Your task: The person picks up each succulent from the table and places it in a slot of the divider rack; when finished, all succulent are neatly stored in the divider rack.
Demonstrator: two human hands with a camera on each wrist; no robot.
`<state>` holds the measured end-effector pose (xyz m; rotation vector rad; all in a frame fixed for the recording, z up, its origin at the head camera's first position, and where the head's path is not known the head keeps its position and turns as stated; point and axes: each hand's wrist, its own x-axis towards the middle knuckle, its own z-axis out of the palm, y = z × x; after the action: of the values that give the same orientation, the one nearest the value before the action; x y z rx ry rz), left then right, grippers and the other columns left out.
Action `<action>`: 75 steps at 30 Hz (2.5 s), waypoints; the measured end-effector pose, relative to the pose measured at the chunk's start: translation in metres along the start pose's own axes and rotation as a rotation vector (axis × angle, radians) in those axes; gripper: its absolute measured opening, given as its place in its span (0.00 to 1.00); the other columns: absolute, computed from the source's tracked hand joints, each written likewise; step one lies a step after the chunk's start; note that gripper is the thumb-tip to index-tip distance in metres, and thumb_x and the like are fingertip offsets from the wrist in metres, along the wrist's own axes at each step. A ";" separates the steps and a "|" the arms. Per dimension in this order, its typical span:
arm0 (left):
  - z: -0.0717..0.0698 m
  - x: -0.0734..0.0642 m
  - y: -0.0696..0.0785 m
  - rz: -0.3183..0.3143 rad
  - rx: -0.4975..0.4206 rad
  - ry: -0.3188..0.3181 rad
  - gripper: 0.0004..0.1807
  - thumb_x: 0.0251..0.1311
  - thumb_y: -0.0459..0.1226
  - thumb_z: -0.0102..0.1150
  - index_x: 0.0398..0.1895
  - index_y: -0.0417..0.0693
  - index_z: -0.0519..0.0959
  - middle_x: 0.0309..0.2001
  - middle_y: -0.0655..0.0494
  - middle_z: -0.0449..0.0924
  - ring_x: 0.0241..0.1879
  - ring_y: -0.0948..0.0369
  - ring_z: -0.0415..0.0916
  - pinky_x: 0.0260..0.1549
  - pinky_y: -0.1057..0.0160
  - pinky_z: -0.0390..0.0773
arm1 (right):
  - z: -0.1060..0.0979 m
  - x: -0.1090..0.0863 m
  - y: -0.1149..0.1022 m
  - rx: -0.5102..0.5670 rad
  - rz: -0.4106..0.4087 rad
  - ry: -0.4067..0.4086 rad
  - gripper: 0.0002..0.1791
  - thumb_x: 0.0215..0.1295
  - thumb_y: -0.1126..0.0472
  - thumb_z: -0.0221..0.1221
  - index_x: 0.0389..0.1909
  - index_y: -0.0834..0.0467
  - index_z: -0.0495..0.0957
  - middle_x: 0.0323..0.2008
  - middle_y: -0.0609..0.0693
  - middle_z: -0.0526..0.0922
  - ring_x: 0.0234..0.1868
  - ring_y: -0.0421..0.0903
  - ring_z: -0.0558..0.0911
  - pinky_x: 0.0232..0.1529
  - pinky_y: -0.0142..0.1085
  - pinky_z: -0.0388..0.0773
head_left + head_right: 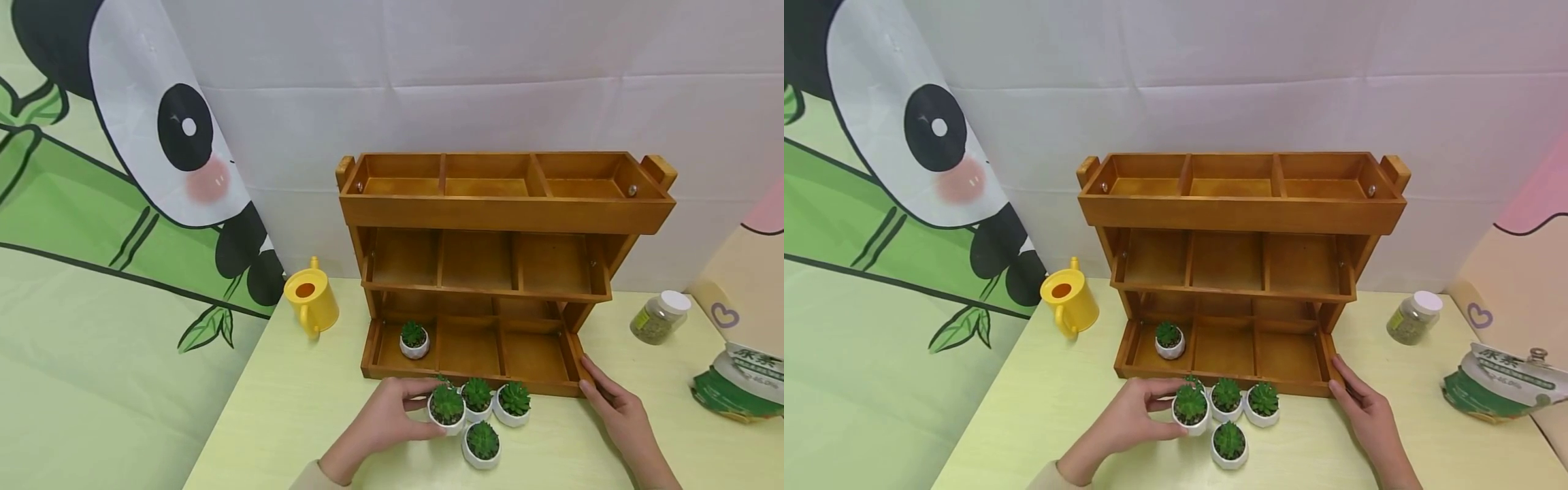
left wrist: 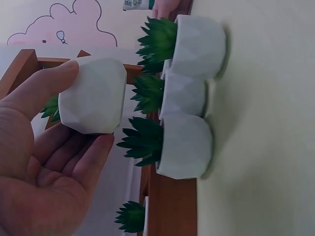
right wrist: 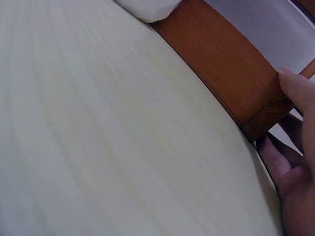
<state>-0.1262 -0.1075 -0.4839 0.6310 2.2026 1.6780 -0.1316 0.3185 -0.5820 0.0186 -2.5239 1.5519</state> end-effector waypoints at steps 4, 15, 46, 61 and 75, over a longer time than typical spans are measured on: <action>-0.003 0.010 0.010 0.013 0.023 0.012 0.33 0.51 0.33 0.82 0.63 0.39 0.82 0.60 0.51 0.83 0.57 0.60 0.82 0.54 0.63 0.82 | 0.000 0.000 -0.001 0.003 -0.005 -0.002 0.28 0.81 0.54 0.57 0.77 0.54 0.68 0.73 0.37 0.68 0.63 0.16 0.65 0.55 0.12 0.67; -0.013 0.045 0.017 -0.014 0.003 0.048 0.34 0.53 0.31 0.80 0.66 0.44 0.80 0.59 0.51 0.84 0.57 0.57 0.83 0.53 0.60 0.83 | -0.002 0.001 0.000 -0.018 0.028 -0.006 0.29 0.81 0.51 0.57 0.78 0.50 0.68 0.73 0.39 0.69 0.63 0.15 0.64 0.55 0.11 0.65; 0.013 0.125 -0.010 -0.125 0.248 0.163 0.37 0.53 0.38 0.81 0.67 0.40 0.78 0.57 0.51 0.82 0.47 0.63 0.80 0.46 0.66 0.84 | -0.001 0.000 0.001 0.002 -0.033 -0.012 0.28 0.81 0.55 0.57 0.78 0.53 0.68 0.74 0.44 0.70 0.65 0.17 0.65 0.56 0.13 0.67; 0.028 0.142 -0.019 -0.152 0.456 0.176 0.34 0.50 0.41 0.82 0.61 0.43 0.80 0.54 0.51 0.83 0.51 0.55 0.79 0.51 0.58 0.81 | 0.000 -0.001 0.000 -0.003 -0.022 -0.010 0.28 0.81 0.54 0.57 0.78 0.53 0.67 0.74 0.44 0.70 0.64 0.16 0.65 0.55 0.12 0.67; 0.034 0.156 -0.023 -0.214 0.505 0.138 0.35 0.48 0.42 0.84 0.60 0.44 0.78 0.54 0.50 0.82 0.51 0.54 0.79 0.51 0.58 0.82 | -0.001 -0.001 -0.002 0.005 -0.014 -0.017 0.29 0.81 0.54 0.56 0.78 0.54 0.67 0.74 0.43 0.69 0.64 0.16 0.64 0.55 0.12 0.66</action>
<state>-0.2473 -0.0050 -0.5111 0.3782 2.7073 1.0906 -0.1303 0.3181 -0.5800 0.0503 -2.5275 1.5599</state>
